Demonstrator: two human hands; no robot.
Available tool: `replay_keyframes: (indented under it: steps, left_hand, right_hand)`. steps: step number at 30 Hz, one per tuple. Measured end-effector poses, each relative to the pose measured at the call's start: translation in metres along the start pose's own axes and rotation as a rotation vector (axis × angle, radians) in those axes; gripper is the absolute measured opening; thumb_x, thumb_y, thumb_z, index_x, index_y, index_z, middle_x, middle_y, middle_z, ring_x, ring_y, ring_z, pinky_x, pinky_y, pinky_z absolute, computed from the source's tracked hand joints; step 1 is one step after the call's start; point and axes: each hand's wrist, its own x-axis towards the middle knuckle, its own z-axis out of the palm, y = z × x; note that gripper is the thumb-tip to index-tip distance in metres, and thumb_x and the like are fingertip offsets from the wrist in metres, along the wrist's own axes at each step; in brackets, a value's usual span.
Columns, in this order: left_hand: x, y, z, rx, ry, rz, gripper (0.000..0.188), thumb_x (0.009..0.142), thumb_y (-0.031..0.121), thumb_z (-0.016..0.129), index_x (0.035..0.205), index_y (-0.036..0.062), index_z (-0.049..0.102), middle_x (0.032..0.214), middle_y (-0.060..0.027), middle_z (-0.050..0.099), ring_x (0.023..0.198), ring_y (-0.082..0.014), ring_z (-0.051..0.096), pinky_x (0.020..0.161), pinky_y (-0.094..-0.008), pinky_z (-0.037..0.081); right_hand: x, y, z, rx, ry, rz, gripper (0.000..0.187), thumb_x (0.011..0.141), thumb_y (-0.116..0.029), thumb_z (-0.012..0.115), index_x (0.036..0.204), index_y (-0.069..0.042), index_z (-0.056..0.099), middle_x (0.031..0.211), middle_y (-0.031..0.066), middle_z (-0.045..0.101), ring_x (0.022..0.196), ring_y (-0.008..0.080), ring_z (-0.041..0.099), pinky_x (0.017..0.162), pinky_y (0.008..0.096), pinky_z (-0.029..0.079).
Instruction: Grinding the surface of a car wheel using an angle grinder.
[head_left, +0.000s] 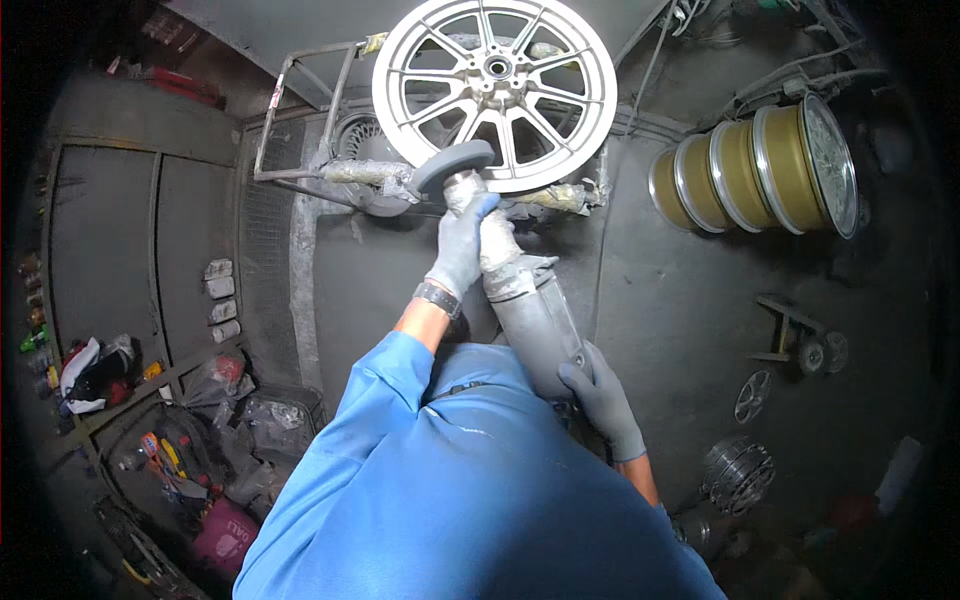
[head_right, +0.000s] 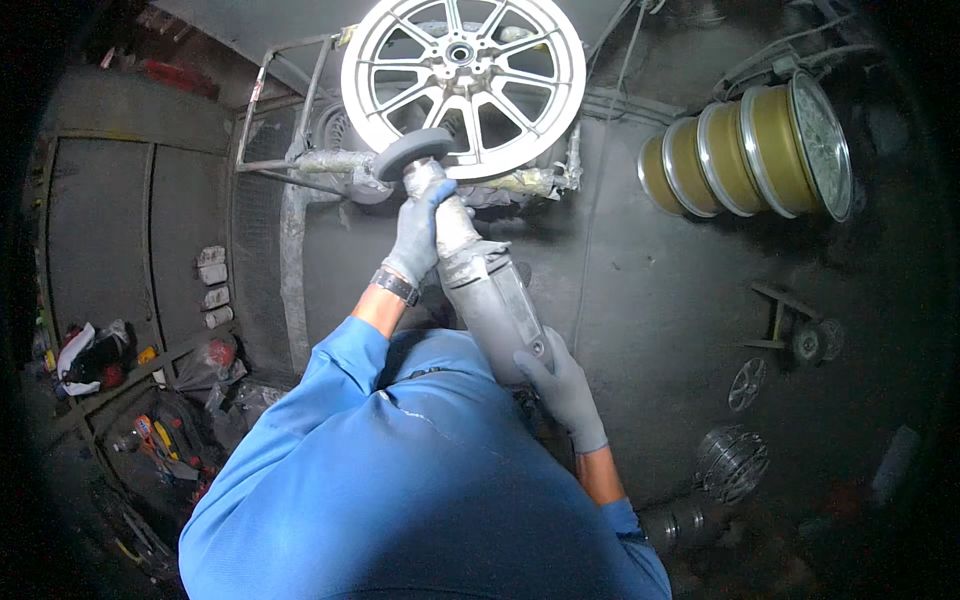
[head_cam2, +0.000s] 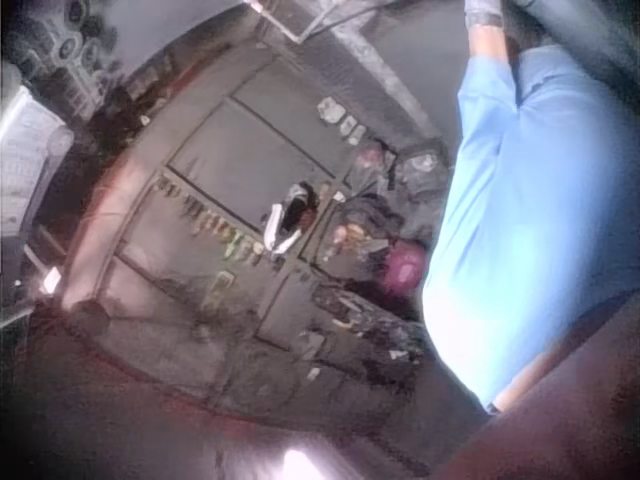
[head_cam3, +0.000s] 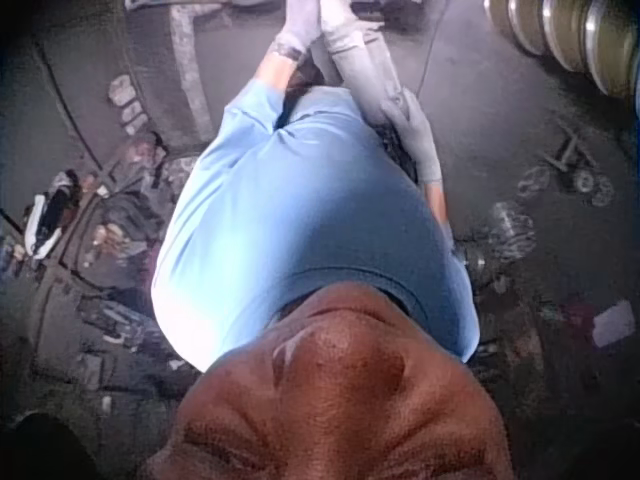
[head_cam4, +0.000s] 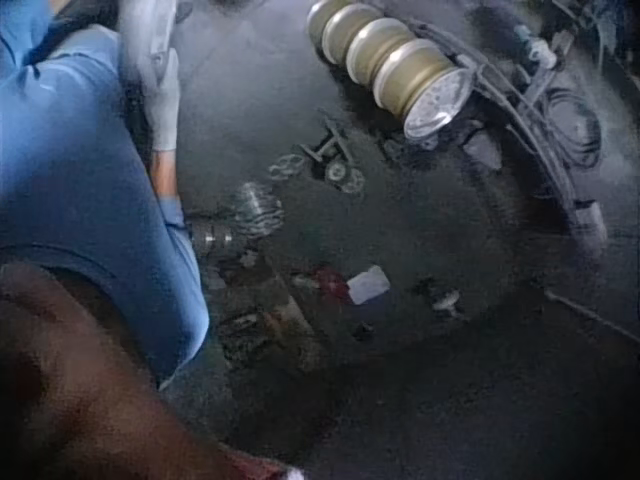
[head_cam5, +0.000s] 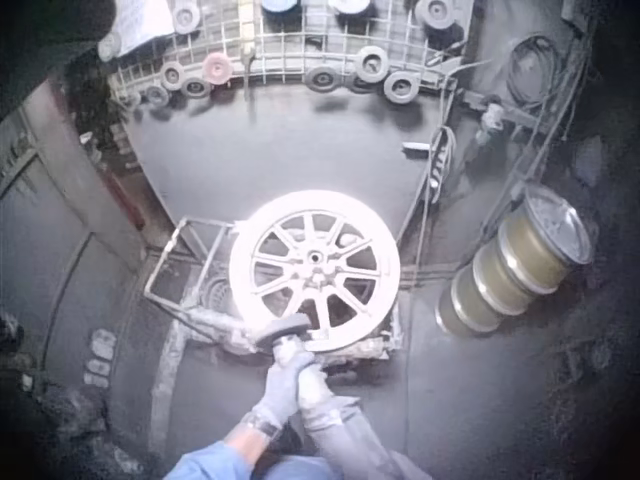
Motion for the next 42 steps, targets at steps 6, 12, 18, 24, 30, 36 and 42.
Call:
replay_keyframes:
  steps: [6, 12, 18, 24, 30, 36, 42]
  left_hand:
    - [0.011, -0.006, -0.012, 0.016, 0.065, 0.083, 0.031, 0.093, 0.021, 0.073, 0.113, -0.0009, 0.062, 0.091, -0.0150, 0.070, 0.074, -0.0272, 0.072, 0.067, -0.0394, 0.062]
    - [-0.003, -0.049, 0.051, -0.060, 0.016, 0.014, 0.024, 0.092, 0.017, 0.075, 0.108, 0.0003, 0.067, 0.089, -0.0101, 0.071, 0.069, -0.0208, 0.070, 0.065, -0.0350, 0.059]
    - [0.022, -0.091, 0.101, -0.044, -0.123, 0.024, 0.024, 0.093, 0.021, 0.074, 0.106, 0.0019, 0.065, 0.085, -0.0106, 0.069, 0.070, -0.0244, 0.071, 0.063, -0.0374, 0.060]
    - [0.026, -0.097, 0.092, -0.065, -0.142, 0.027, 0.021, 0.093, 0.018, 0.074, 0.107, 0.0047, 0.065, 0.084, -0.0106, 0.068, 0.067, -0.0236, 0.069, 0.061, -0.0374, 0.059]
    - [-0.003, -0.058, 0.053, -0.068, -0.098, -0.026, 0.021, 0.094, 0.016, 0.072, 0.108, 0.0028, 0.065, 0.085, -0.0107, 0.069, 0.068, -0.0236, 0.070, 0.062, -0.0365, 0.059]
    - [-0.011, -0.021, 0.004, 0.019, -0.055, 0.053, 0.025, 0.096, 0.019, 0.070, 0.111, -0.0003, 0.067, 0.089, -0.0123, 0.070, 0.072, -0.0238, 0.071, 0.064, -0.0369, 0.061]
    - [-0.008, -0.002, -0.012, 0.060, 0.079, 0.087, 0.026, 0.094, 0.019, 0.072, 0.112, 0.0010, 0.063, 0.090, -0.0125, 0.070, 0.073, -0.0245, 0.071, 0.067, -0.0377, 0.061]
  right_hand:
    - [0.009, -0.017, -0.005, -0.002, -0.041, 0.012, 0.060, 0.099, -0.033, 0.069, 0.146, -0.001, 0.053, 0.132, 0.0170, 0.067, 0.124, 0.0216, 0.062, 0.107, 0.0354, 0.046]
    - [-0.011, 0.006, -0.054, 0.129, 0.043, 0.036, 0.055, 0.099, -0.028, 0.069, 0.145, -0.001, 0.054, 0.126, 0.0141, 0.069, 0.118, 0.0215, 0.063, 0.104, 0.0350, 0.048]
    - [-0.026, -0.005, -0.098, -0.118, 0.180, 0.117, 0.045, 0.100, -0.023, 0.065, 0.139, -0.002, 0.058, 0.122, 0.0114, 0.069, 0.112, 0.0187, 0.063, 0.100, 0.0339, 0.048]
    - [-0.029, 0.000, -0.088, -0.028, 0.224, 0.023, 0.044, 0.100, -0.022, 0.065, 0.139, -0.003, 0.058, 0.119, 0.0118, 0.070, 0.111, 0.0182, 0.063, 0.099, 0.0337, 0.048]
    - [-0.033, 0.000, -0.046, -0.026, 0.122, 0.171, 0.052, 0.100, -0.028, 0.067, 0.144, -0.004, 0.055, 0.122, 0.0133, 0.069, 0.114, 0.0214, 0.063, 0.102, 0.0355, 0.047]
    - [-0.011, 0.017, -0.007, 0.019, 0.020, -0.033, 0.057, 0.098, -0.033, 0.069, 0.145, -0.003, 0.054, 0.129, 0.0157, 0.068, 0.121, 0.0225, 0.062, 0.105, 0.0359, 0.046]
    - [0.022, 0.020, 0.004, -0.046, -0.048, -0.033, 0.061, 0.098, -0.037, 0.069, 0.145, 0.000, 0.054, 0.128, 0.0163, 0.068, 0.121, 0.0223, 0.062, 0.107, 0.0362, 0.046]
